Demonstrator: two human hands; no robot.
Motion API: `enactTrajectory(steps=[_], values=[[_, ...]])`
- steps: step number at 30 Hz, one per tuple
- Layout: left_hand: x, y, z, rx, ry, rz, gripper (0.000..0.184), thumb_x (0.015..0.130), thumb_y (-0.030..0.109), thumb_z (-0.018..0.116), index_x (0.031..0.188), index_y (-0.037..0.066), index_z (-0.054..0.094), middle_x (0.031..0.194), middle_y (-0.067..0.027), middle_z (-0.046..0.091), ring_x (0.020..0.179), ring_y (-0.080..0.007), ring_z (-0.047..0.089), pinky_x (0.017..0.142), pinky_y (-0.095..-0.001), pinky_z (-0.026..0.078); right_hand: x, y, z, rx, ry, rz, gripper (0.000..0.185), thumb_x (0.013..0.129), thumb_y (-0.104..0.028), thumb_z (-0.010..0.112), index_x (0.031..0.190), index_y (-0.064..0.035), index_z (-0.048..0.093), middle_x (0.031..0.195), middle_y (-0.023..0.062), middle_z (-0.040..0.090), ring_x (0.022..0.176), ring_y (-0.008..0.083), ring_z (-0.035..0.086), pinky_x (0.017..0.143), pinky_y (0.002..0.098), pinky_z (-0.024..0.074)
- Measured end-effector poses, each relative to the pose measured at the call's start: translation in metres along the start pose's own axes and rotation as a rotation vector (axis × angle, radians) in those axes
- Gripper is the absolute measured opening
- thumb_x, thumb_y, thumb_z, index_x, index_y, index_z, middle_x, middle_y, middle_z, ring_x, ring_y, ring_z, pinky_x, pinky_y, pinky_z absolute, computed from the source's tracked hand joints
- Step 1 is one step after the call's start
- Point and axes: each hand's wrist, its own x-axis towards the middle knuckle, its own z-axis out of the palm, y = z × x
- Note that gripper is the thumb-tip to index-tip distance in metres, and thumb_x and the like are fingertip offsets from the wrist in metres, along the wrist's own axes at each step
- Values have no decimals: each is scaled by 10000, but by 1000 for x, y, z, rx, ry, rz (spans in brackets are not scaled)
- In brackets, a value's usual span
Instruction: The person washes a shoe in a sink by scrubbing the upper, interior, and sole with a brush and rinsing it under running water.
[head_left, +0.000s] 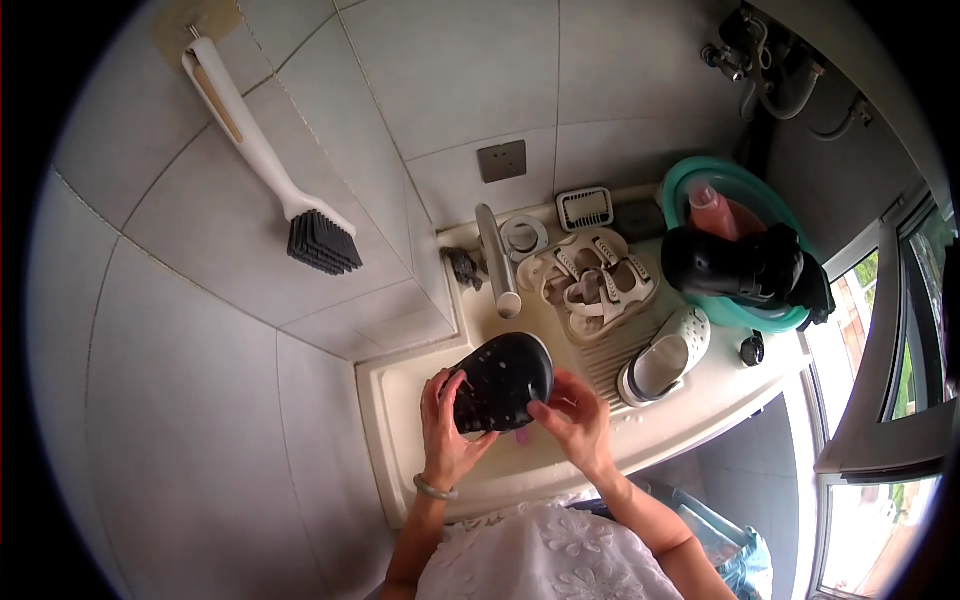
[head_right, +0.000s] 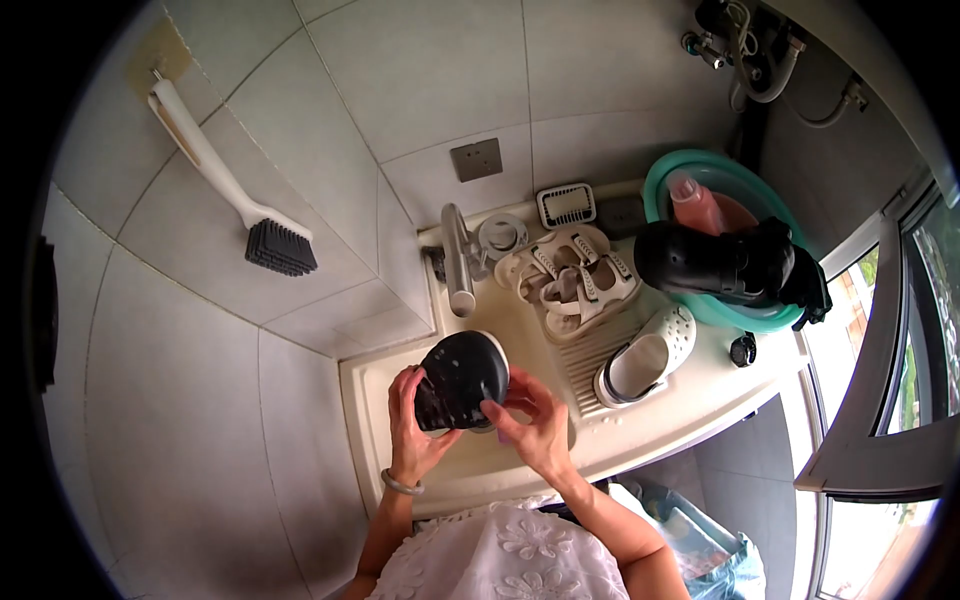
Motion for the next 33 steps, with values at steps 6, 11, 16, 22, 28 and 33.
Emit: enactTrajectory(steps=[6,11,16,22,28,33], values=[[-3,5,-8,-705,-177,-328,991,720,263,839,1484,115,226,1519,-123,189,1363,-327,308,983,-502,454,-8,0,0,-560,52,-533,569,664,-55,786,1209,-26,624,1038,123,661,885,240,641,796,328,524],[9,37,-23,-1175,-279,-428,924,858,263,718,1526,100,102,1447,-109,299,1296,-259,410,955,-402,491,-14,12,6,-829,42,-844,581,598,-76,810,1159,-68,658,1094,88,663,864,246,625,724,338,530],[8,28,-23,-1029,-175,-413,776,803,18,706,1453,27,283,1338,-112,449,1226,-207,469,1028,-341,411,-24,19,11,-907,13,-822,620,612,-125,820,1204,-98,640,1101,53,659,903,206,620,741,314,522],[12,21,-53,-1003,-143,-422,727,760,12,706,1395,-46,357,1271,-136,516,1177,-218,518,1008,-354,428,-5,1,-9,-698,-28,-741,331,703,-60,786,1026,-72,715,912,64,638,797,221,612,706,327,498],[13,31,-56,-962,-122,-514,710,772,26,705,1395,-28,369,1243,-126,522,1134,-190,529,959,-320,453,-13,3,26,-24,-194,-130,199,807,-53,751,990,-14,684,867,32,611,724,83,549,663,225,452],[8,32,-43,-929,-98,-461,721,768,43,741,1389,-12,379,1245,-126,521,1122,-187,541,934,-316,475,-17,1,37,-135,-190,-77,245,783,-90,774,965,-31,622,863,8,582,754,89,516,706,242,437]])
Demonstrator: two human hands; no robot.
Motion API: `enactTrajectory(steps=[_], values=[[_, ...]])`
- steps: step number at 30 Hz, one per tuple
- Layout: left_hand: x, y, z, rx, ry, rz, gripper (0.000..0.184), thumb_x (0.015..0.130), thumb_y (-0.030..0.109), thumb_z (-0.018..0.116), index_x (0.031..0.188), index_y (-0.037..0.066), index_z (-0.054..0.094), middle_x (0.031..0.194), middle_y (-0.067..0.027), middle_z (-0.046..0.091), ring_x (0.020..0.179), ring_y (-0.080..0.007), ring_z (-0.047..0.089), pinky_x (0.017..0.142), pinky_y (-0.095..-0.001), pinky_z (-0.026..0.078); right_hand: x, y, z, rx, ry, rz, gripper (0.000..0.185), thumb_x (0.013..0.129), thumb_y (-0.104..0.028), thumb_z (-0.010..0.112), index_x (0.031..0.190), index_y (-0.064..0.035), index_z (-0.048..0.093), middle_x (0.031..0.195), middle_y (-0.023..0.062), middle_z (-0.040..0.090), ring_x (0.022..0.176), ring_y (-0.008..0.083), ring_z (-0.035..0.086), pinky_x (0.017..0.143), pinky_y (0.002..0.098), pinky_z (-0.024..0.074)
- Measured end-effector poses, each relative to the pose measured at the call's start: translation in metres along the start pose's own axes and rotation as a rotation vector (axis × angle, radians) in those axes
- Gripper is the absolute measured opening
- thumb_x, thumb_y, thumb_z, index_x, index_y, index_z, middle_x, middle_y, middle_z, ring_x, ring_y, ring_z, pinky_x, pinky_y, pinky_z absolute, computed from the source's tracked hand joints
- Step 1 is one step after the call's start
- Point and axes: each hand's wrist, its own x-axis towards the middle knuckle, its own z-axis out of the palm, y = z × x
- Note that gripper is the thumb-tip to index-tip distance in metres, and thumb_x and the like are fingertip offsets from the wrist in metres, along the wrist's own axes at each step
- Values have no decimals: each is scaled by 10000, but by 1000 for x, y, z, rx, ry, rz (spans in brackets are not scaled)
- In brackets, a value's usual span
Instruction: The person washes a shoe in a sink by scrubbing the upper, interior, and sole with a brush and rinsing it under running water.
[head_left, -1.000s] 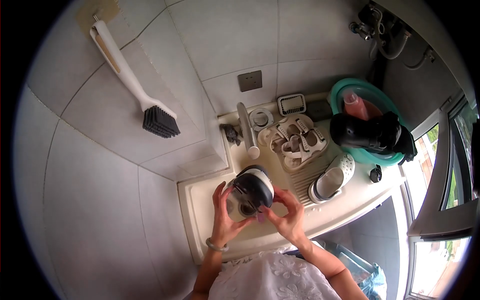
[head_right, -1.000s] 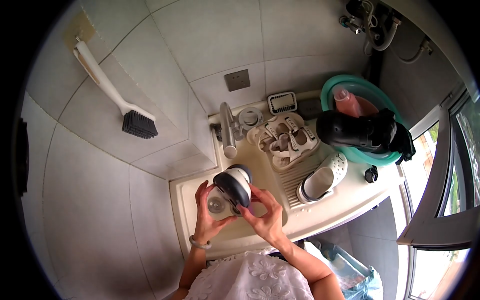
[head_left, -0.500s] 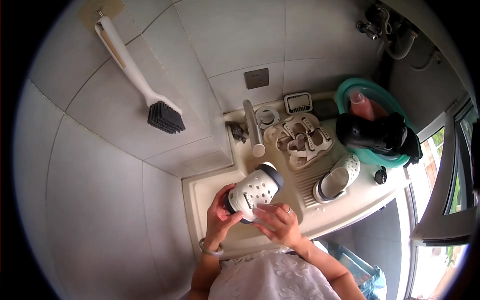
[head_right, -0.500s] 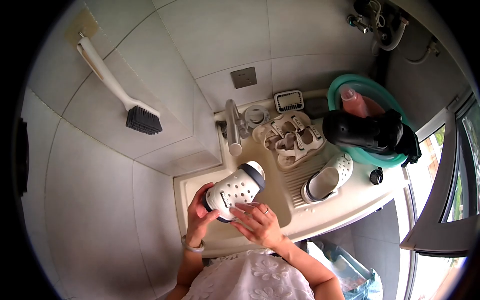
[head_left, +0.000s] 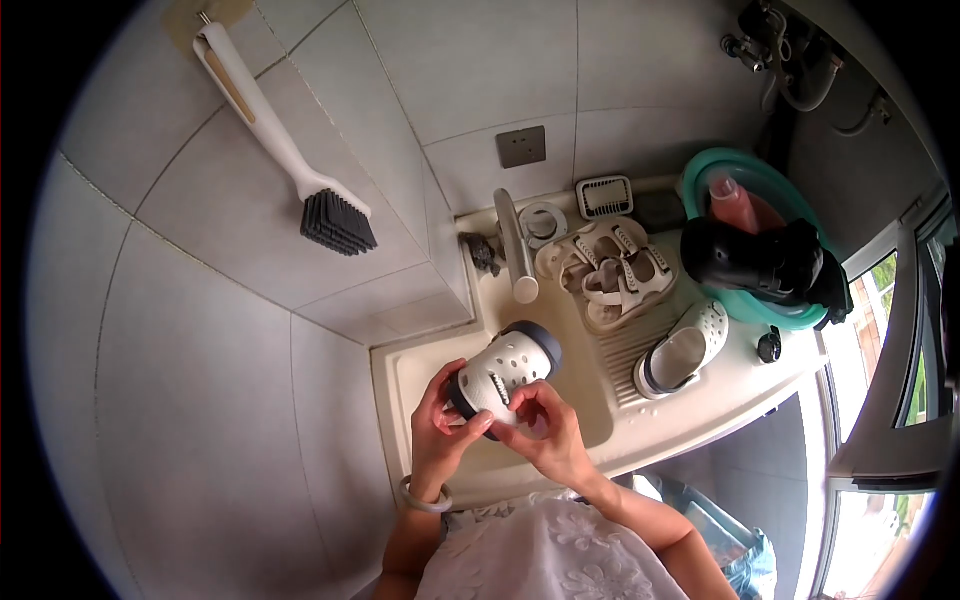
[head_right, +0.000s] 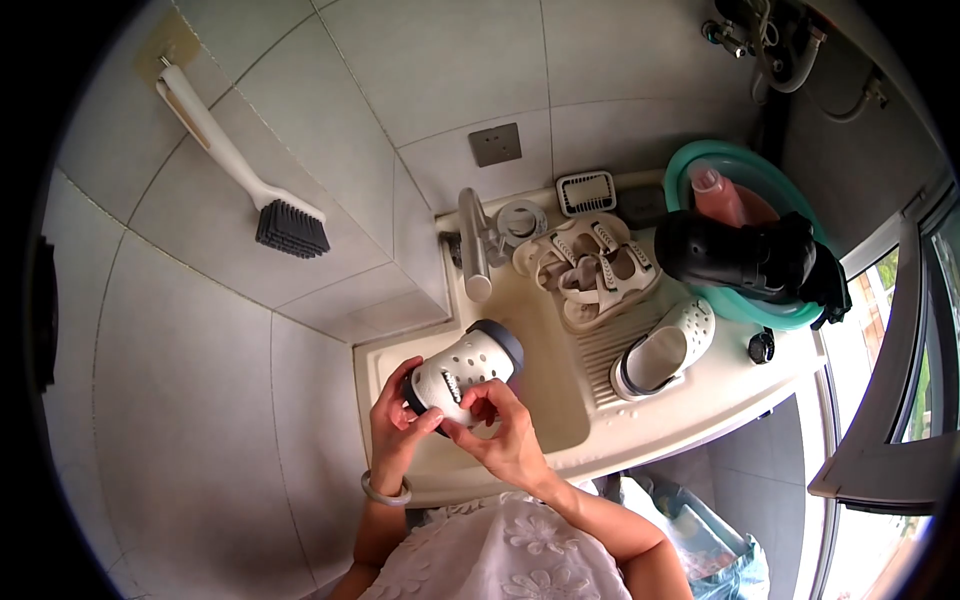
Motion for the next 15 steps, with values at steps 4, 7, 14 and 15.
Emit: enactTrajectory(steps=[4,7,14,15], values=[[-1,2,4,29,0,50,728,757,13,753,1384,-4,382,1237,-128,528,1114,-204,556,912,-325,504,1,14,-2,99,9,12,245,753,-23,732,954,-43,593,871,0,573,770,100,503,716,254,433],[1,-2,1,59,-11,49,734,760,12,753,1389,0,375,1241,-139,524,1103,-209,564,904,-325,516,1,16,-3,178,4,-19,255,743,-15,725,959,-38,592,883,-1,573,788,103,505,724,254,430],[1,2,5,34,2,29,745,726,29,755,1378,-12,397,1260,-125,533,1156,-204,536,973,-345,457,-1,16,-5,132,-25,-4,212,785,34,662,974,-24,586,942,13,565,824,94,523,768,239,438],[1,2,2,37,-30,55,753,728,3,753,1386,-4,385,1266,-133,521,1146,-208,545,957,-344,483,0,21,-7,228,-41,14,208,786,48,647,970,-23,581,946,20,555,833,93,530,769,236,437]])
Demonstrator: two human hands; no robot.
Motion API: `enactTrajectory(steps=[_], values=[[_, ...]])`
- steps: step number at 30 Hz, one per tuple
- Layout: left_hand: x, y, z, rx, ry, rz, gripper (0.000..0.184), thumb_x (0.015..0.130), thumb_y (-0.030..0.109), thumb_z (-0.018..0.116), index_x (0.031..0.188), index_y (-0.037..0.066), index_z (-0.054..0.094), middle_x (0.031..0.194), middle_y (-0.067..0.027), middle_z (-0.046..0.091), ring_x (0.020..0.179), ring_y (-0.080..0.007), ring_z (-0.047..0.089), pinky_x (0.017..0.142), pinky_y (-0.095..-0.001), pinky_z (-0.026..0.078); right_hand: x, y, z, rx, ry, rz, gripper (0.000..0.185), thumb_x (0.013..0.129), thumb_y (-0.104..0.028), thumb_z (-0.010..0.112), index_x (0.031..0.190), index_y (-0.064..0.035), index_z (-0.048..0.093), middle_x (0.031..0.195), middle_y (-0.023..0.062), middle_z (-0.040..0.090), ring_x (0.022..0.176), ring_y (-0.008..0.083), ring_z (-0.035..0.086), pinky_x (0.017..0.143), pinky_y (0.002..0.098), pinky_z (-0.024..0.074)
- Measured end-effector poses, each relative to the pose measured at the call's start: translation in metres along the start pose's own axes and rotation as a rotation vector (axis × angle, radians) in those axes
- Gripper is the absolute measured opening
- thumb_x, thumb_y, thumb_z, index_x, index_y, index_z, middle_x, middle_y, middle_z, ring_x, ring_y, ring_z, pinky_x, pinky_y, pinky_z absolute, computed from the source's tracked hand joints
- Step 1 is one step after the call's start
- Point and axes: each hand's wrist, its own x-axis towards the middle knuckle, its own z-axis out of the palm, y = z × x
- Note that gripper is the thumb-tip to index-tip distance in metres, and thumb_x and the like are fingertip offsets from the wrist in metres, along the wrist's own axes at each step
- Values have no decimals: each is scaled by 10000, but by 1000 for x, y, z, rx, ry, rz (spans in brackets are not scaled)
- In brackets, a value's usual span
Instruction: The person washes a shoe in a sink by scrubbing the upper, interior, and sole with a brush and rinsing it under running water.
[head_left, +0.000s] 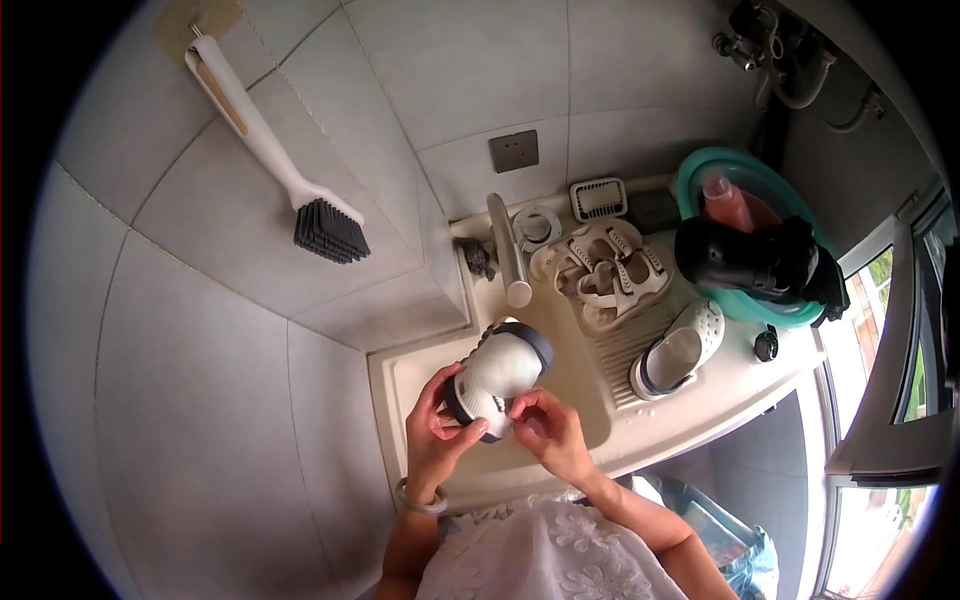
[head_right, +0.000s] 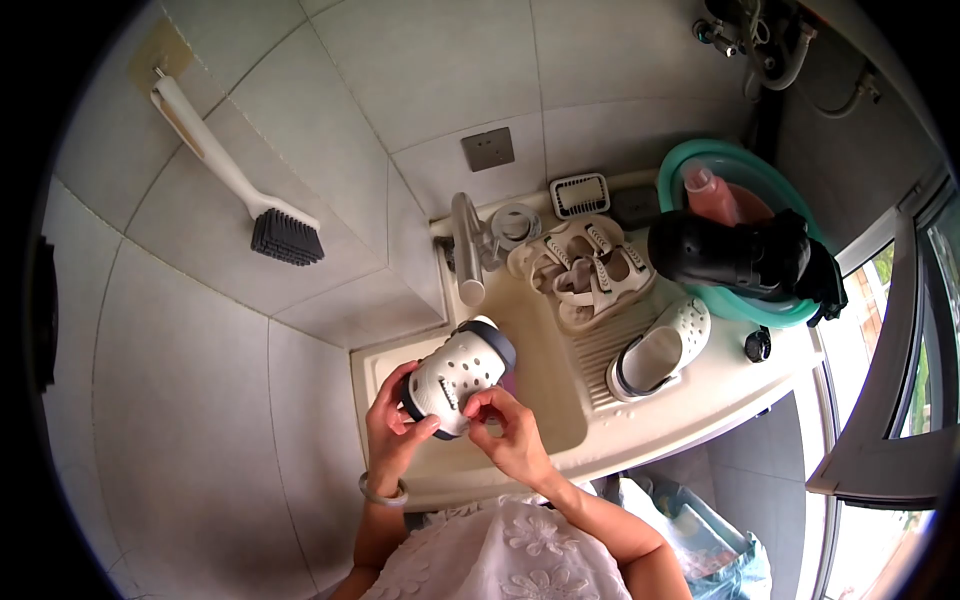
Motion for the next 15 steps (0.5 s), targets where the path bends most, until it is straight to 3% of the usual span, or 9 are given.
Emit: enactTrajectory(steps=[3,5,6,7,8,9,10,15], values=[[-1,3,-9,-33,-55,41,787,699,-12,767,1385,-3,382,1278,-144,506,1139,-213,555,932,-346,518,0,3,-6,32,198,-154,232,775,79,623,974,-29,572,962,33,533,807,99,527,743,230,430],[-6,7,-15,9,-140,32,802,667,13,782,1371,-14,397,1278,-140,510,1145,-219,559,911,-349,528,9,-10,-17,-366,352,-253,231,813,-60,654,1026,-24,572,970,45,537,857,145,504,775,273,421],[-8,5,-19,30,-146,36,800,641,29,780,1353,-20,419,1358,-157,480,1159,-218,559,887,-335,535,14,-17,-23,-562,448,-282,264,832,-129,669,1052,-21,572,973,50,539,882,169,493,791,294,416],[-9,6,-21,29,-150,36,800,641,29,780,1353,-20,419,1358,-157,480,1159,-218,559,887,-335,535,19,-20,-31,-562,383,-224,310,843,-175,672,1091,-18,574,963,48,557,901,166,495,797,293,413],[-10,7,-23,78,-208,47,813,644,65,784,1358,-25,404,1428,-201,398,1236,-245,500,973,-359,463,23,-24,-39,-564,318,-166,359,854,-220,675,1130,-15,576,953,46,575,919,164,497,803,291,410],[-10,9,-25,128,-266,58,829,648,101,788,1362,-30,388,1498,-246,316,1314,-272,440,1059,-384,391,26,-19,-42,-327,206,-50,372,874,-229,666,1165,-16,575,947,39,599,919,138,511,812,278,411],[-9,11,-26,204,-330,86,822,650,91,775,1366,-27,390,1507,-240,305,1313,-274,445,1050,-384,402,28,-17,-44,-101,127,85,385,894,-237,658,1199,-17,574,941,31,623,919,113,525,822,265,412],[-11,5,-33,263,-309,157,915,666,59,757,1455,-4,297,1511,-190,325,1379,-273,365,1081,-386,360,25,-14,-39,242,51,49,305,930,-93,602,1211,10,543,1008,15,621,907,65,533,825,221,410]])
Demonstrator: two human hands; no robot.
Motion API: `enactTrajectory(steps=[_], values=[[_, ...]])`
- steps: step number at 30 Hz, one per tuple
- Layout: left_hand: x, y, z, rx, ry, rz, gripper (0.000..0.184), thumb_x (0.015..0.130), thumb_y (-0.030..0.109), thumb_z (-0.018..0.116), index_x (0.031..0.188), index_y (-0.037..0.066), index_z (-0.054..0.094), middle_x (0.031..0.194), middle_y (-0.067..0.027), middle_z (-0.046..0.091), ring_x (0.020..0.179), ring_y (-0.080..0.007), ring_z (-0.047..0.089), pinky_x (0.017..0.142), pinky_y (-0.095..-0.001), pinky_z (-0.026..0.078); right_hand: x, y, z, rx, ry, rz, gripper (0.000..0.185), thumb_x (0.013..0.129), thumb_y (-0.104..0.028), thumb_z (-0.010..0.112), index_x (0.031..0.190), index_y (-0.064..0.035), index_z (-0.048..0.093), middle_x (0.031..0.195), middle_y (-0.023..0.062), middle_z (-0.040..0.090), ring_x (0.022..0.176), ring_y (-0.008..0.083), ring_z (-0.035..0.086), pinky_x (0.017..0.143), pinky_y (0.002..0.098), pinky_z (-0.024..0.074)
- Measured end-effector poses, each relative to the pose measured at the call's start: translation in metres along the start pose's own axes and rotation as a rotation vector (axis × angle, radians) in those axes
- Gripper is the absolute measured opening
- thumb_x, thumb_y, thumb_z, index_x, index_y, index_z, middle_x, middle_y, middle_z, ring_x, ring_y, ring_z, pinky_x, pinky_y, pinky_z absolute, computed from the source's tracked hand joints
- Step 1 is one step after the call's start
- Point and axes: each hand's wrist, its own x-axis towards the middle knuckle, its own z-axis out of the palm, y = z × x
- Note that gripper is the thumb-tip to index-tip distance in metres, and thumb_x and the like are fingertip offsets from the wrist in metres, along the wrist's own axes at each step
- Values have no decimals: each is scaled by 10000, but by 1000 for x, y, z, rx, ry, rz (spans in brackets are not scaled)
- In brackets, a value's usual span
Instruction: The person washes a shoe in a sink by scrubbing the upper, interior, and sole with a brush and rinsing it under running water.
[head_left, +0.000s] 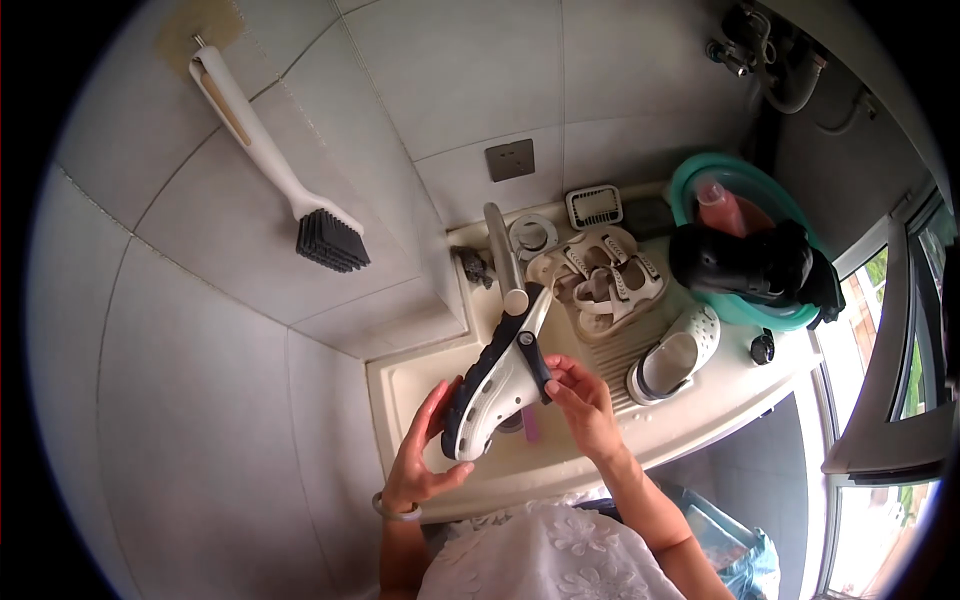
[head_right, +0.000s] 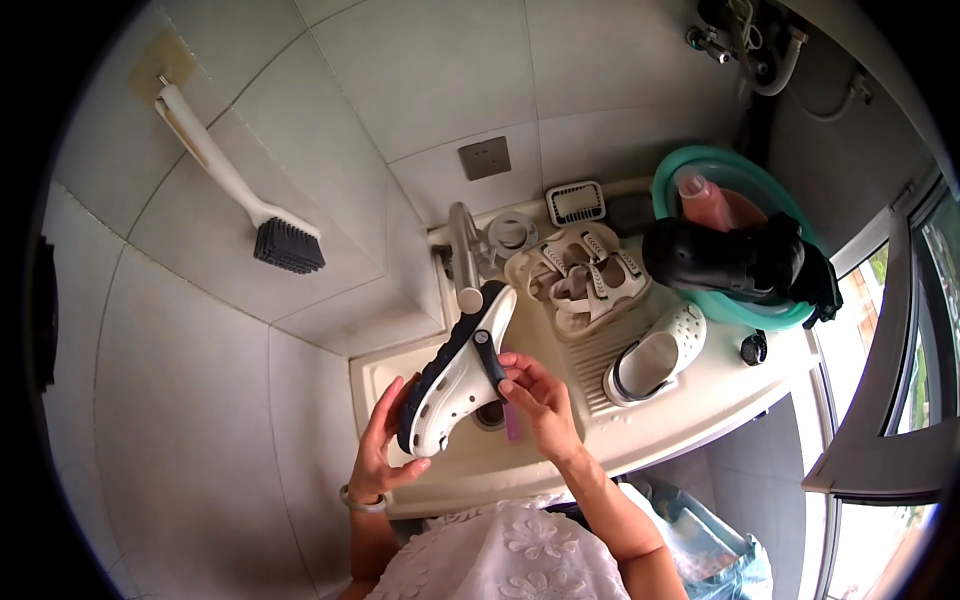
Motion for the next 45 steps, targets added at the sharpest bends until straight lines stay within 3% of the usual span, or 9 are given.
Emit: enactTrajectory(steps=[3,11,14,17,25,30,34,37,45], values=[[-4,-7,0,-159,-56,-49,960,740,81,773,1488,-42,183,1529,-166,287,1431,-255,249,1156,-374,194,-4,7,4,84,-7,-20,328,920,-58,605,1229,14,522,1029,14,617,906,60,531,824,211,407],[-3,-1,9,-199,22,-101,798,802,34,708,1466,-34,270,1512,-162,330,1423,-259,273,1151,-378,199,-8,7,1,133,-67,-24,316,911,-38,599,1218,-8,527,1044,13,613,928,54,531,823,207,408],[-5,-7,2,27,-78,-31,818,780,27,720,1465,-26,277,1514,-183,319,1438,-304,243,1156,-404,186,-7,3,10,67,43,10,281,914,-70,609,1183,-19,547,969,-3,627,848,36,546,708,189,428],[-3,-6,4,89,-83,-23,749,762,32,727,1410,-21,356,1507,-200,325,1444,-332,224,1157,-420,184,-7,4,16,-80,148,32,274,924,-151,639,1149,-12,566,807,-44,620,618,6,490,455,170,332],[17,-4,11,251,-73,-42,700,767,117,784,1361,-16,438,1458,-182,416,1355,-276,405,1100,-393,327,-16,11,26,-447,232,-87,276,894,-131,674,1124,-4,591,864,39,633,720,106,566,633,238,459],[51,-7,33,230,62,65,773,787,133,782,1426,-18,372,1450,-189,422,1309,-265,461,1052,-389,396,-20,31,21,-1004,152,-571,343,765,2,687,1099,-31,617,852,119,630,829,300,605,737,373,485],[66,8,50,191,185,150,736,833,88,732,1442,-14,333,1335,-209,511,1147,-235,580,885,-333,525,-20,34,18,-1257,40,-743,338,757,-35,689,1089,-46,624,851,57,631,842,265,595,746,374,459],[70,2,55,258,309,143,681,850,99,705,1427,-7,359,1137,-206,638,929,-224,680,749,-303,562,-23,22,22,-1247,29,-666,304,740,-66,730,1033,-60,651,852,55,654,839,260,604,775,373,467],[56,6,52,199,319,99,656,873,55,672,1432,-23,339,1217,-197,596,1027,-232,644,847,-314,539,-14,-13,33,-744,148,-388,219,855,-75,690,1063,-8,663,816,92,653,699,192,616,633,289,500]])
